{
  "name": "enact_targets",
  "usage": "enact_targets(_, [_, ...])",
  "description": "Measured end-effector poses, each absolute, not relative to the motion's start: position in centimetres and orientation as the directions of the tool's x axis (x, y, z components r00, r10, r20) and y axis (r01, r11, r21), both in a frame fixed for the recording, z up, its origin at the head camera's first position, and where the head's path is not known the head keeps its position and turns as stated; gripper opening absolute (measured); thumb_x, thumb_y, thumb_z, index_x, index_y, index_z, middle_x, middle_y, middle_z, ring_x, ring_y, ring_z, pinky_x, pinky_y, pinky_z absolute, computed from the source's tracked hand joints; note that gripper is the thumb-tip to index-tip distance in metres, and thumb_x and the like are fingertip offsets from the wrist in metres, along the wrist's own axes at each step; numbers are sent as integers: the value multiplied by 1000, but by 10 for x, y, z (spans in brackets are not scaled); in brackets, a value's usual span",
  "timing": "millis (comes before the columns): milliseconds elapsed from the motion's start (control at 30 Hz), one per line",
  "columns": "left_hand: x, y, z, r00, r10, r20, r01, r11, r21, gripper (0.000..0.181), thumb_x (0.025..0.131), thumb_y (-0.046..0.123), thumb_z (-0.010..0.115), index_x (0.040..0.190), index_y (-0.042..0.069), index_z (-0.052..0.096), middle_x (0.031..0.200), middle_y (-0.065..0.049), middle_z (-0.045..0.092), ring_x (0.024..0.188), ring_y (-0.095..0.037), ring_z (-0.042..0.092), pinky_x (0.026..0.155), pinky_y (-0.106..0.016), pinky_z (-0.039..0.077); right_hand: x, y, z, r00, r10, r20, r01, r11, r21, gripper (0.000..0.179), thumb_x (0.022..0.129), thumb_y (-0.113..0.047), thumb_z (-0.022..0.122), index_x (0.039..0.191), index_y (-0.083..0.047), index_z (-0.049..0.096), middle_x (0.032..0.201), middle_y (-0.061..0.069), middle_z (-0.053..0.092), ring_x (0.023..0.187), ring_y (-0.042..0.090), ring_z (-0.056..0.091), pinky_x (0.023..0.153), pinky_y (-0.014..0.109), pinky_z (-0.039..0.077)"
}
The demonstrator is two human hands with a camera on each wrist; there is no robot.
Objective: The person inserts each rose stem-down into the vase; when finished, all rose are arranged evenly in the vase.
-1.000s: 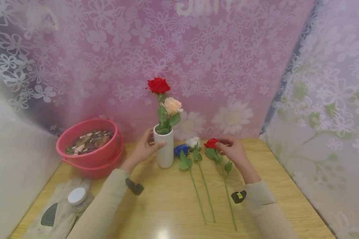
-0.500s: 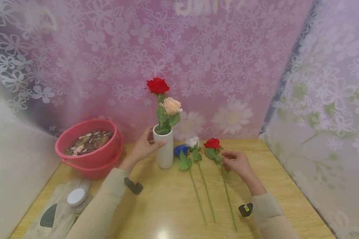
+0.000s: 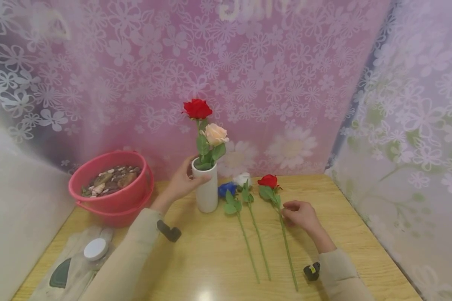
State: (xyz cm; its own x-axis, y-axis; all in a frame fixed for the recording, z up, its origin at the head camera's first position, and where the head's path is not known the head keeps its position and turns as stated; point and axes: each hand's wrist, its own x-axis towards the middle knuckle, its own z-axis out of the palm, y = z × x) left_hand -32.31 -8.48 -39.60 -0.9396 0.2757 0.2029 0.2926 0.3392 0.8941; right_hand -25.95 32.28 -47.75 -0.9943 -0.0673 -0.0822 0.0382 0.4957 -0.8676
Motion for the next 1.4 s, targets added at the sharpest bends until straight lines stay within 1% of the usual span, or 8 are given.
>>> enact_targets(167, [-325, -83, -399, -936, 270, 227, 308, 314, 898, 95, 93, 32, 83, 166, 18, 25, 157, -14, 48, 141, -36, 54, 113, -57, 50, -261, 321, -481, -993, -71, -95, 45, 513, -857, 50, 104, -13, 66, 139, 20, 53, 118, 34, 69, 89, 27, 76, 77, 45, 66])
enact_targets(333, [-328, -81, -405, -932, 270, 244, 324, 311, 894, 97, 91, 29, 85, 165, 12, 25, 157, -16, 49, 142, -36, 54, 116, -58, 47, -262, 317, -485, -993, -60, -105, 57, 537, -842, 50, 100, -13, 72, 136, 19, 56, 113, 31, 73, 83, 25, 76, 72, 42, 66])
enact_targets(533, [-329, -80, -408, -936, 267, 229, 311, 324, 893, 94, 91, 31, 85, 163, 14, 28, 155, -14, 51, 141, -35, 54, 115, -59, 48, -263, 315, -485, -992, -38, -123, 80, 563, -823, 48, 99, -12, 74, 133, 19, 60, 110, 29, 75, 82, 23, 76, 70, 39, 66])
enact_targets(800, [-333, -81, -409, -934, 276, 228, 316, 336, 887, 94, 90, 34, 85, 162, 17, 29, 154, -13, 51, 140, -35, 55, 113, -58, 49, -261, 315, -481, -989, -39, -142, 103, 506, -856, 48, 100, -7, 70, 134, 23, 55, 103, 25, 77, 77, 19, 73, 67, 39, 65])
enact_targets(933, [-333, -81, -410, -932, 280, 228, 318, 336, 887, 94, 90, 35, 85, 163, 17, 28, 154, -13, 51, 140, -35, 55, 114, -59, 49, -260, 315, -474, -990, -48, -132, 91, 491, -866, 48, 102, -5, 66, 136, 24, 52, 109, 32, 74, 77, 21, 73, 68, 41, 66])
enact_targets(1133, [-332, -81, -409, -931, 285, 227, 318, 329, 889, 94, 91, 33, 85, 163, 17, 27, 155, -13, 50, 141, -36, 54, 114, -59, 48, -260, 316, -454, -994, -82, -78, 30, 477, -878, 51, 106, -8, 61, 143, 23, 45, 127, 41, 63, 89, 28, 77, 75, 43, 67])
enact_targets(1300, [-332, -81, -411, -927, 290, 237, 326, 317, 890, 93, 91, 32, 85, 162, 16, 28, 154, -13, 50, 140, -36, 55, 113, -59, 49, -263, 313, -431, -997, -76, 8, -41, 446, -894, 54, 106, -10, 62, 147, 19, 44, 127, 39, 63, 86, 16, 75, 76, 38, 67])
enact_targets(1400, [-333, -81, -411, -925, 296, 239, 330, 312, 891, 92, 91, 32, 85, 163, 17, 28, 154, -13, 51, 140, -35, 55, 113, -59, 49, -263, 309, -415, -996, -63, 57, -78, 418, -905, 57, 106, -13, 62, 151, 16, 42, 130, 37, 61, 85, 9, 74, 77, 34, 66])
